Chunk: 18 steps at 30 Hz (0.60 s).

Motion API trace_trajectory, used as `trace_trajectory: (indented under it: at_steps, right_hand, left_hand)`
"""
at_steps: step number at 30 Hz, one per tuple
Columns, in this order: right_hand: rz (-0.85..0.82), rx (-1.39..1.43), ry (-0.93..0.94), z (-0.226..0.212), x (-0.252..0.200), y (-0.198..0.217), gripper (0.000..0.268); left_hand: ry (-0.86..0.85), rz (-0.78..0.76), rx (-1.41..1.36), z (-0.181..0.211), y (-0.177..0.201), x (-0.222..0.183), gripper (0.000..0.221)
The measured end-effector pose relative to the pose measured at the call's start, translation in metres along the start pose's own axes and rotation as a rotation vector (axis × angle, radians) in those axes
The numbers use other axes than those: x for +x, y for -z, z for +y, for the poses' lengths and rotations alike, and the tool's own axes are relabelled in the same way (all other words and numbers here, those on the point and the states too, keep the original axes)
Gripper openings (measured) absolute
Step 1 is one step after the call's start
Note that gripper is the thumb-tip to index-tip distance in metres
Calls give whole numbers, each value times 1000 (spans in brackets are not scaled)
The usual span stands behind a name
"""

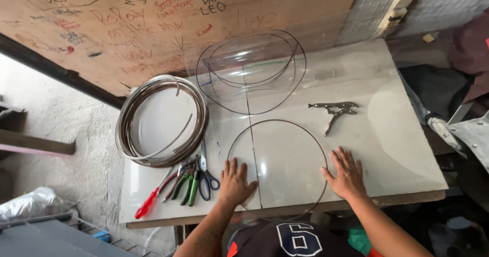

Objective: Marking a wire frame and assembling it with a plastic sheet to create a face shield

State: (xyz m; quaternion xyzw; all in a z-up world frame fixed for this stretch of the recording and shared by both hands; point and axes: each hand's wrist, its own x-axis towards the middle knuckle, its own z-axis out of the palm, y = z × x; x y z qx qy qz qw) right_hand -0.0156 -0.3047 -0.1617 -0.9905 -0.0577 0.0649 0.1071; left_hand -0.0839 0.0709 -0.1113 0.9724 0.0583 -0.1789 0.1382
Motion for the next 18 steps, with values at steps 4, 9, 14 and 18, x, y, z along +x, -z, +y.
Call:
trace_trajectory:
  at_steps: [4, 9, 14, 18]
  right_hand:
    - [-44, 26, 54, 8, 3, 6, 79]
    - [-320, 4, 24, 1, 7, 30, 99]
    - [-322, -46, 27, -1, 14, 29, 108]
    - [-361, -136, -8, -7, 19, 29, 114]
  left_hand:
    - [40, 18, -52, -5, -5, 22, 79]
    - [96, 16, -124, 1, 0, 27, 75]
    - [97, 30, -86, -12, -19, 52, 76]
    - [153, 170, -264, -25, -4, 78, 81]
